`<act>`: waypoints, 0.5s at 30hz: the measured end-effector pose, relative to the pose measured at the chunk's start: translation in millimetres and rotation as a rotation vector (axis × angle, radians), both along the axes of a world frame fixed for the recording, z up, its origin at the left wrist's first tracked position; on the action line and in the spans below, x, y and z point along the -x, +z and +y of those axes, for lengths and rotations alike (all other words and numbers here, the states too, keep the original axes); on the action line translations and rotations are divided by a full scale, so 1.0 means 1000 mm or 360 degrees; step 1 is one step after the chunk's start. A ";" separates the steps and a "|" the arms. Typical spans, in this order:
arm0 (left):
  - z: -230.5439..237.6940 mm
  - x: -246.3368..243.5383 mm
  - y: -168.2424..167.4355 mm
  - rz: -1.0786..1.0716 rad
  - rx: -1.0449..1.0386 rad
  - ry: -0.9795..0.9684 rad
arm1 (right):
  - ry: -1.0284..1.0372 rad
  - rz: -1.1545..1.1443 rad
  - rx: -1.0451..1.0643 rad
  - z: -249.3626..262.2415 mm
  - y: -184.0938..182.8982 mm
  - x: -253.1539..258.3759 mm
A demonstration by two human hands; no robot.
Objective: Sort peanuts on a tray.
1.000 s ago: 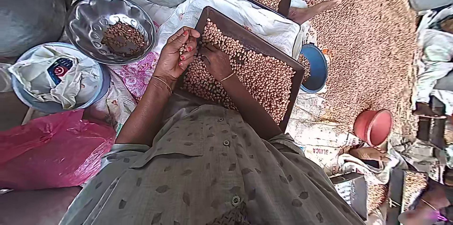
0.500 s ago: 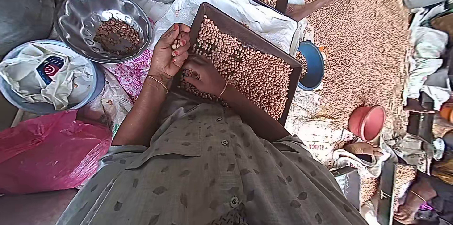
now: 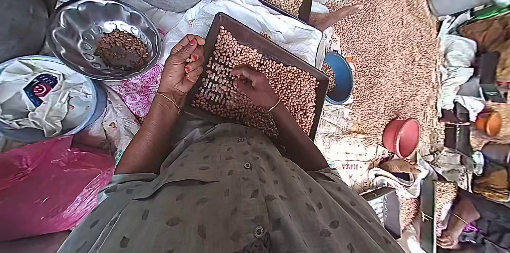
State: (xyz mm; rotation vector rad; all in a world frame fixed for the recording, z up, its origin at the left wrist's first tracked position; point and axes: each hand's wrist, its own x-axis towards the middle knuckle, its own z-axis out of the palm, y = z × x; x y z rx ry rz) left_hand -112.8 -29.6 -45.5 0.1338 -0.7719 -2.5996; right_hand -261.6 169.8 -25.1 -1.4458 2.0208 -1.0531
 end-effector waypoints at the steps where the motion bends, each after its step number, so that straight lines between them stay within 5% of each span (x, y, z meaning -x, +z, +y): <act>1: 0.001 -0.001 0.000 -0.0008 0.0028 -0.0003 | -0.0052 0.0082 0.0075 -0.014 0.004 0.006; 9: 0.004 -0.002 0.003 -0.0076 0.0203 0.0012 | -0.0501 0.1067 -0.0553 -0.059 -0.027 0.038; 12: 0.004 -0.002 0.003 -0.0084 0.0176 -0.0002 | -0.0288 0.0684 -0.0809 -0.037 -0.007 0.034; 15: 0.003 0.000 0.003 -0.0065 0.0186 -0.0032 | 0.0214 -0.0065 -0.0695 -0.023 0.015 0.027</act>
